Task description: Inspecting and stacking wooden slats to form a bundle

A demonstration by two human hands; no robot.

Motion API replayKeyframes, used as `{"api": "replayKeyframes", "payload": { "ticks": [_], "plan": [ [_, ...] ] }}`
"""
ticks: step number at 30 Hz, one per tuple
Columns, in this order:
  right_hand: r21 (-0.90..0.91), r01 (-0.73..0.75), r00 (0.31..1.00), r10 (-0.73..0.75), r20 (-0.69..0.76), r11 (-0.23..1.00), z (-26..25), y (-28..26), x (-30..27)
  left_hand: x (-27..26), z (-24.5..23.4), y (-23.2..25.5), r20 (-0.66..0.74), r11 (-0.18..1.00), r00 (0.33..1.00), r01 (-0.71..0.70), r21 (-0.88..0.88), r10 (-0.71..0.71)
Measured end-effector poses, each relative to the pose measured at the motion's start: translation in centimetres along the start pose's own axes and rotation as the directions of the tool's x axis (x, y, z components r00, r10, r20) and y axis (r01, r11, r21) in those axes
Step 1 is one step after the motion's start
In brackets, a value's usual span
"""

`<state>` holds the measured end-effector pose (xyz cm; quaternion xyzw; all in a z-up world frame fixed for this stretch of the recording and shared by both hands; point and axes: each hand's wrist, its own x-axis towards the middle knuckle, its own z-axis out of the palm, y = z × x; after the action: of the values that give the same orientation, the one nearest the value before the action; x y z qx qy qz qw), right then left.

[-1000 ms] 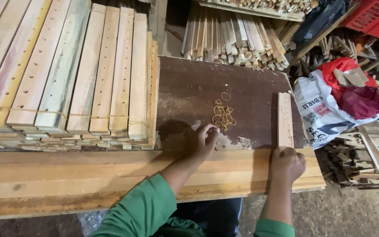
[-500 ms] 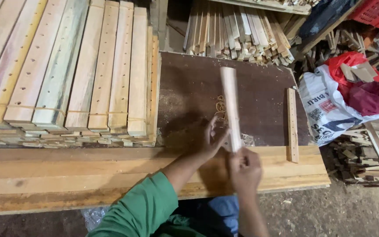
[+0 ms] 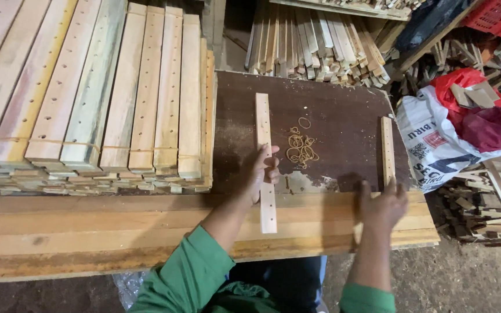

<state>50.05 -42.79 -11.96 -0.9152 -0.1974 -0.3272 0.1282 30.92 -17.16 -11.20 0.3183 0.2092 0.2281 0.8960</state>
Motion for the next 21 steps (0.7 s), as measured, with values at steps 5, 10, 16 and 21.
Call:
{"api": "replayKeyframes", "payload": {
  "ticks": [5, 10, 16, 21],
  "plan": [
    [-0.143, -0.087, 0.979, 0.111, 0.171, 0.986, 6.7, 7.6, -0.1, -1.2, -0.9, 0.9, 0.032, 0.996, 0.998, 0.047, -0.071, -0.045],
    [-0.173, -0.051, 0.982, 0.081, 0.169, 0.984, 9.2, 8.9, -0.1, 1.0, -2.9, -1.7, -0.008, 0.988, 0.997, 0.074, -0.138, -0.075],
    [0.333, -0.277, 0.957, 0.229, 0.176, 0.902, 5.0, 3.8, -1.1, 2.6, -3.3, -3.1, -0.043, 0.956, 0.996, 0.065, -0.287, -0.081],
    [0.752, -0.613, 0.773, 0.383, 0.506, 0.243, -7.5, -9.2, -2.8, 3.0, -3.5, -3.6, -0.101, 0.950, 0.995, -0.033, -0.309, 0.002]
  ]
}}
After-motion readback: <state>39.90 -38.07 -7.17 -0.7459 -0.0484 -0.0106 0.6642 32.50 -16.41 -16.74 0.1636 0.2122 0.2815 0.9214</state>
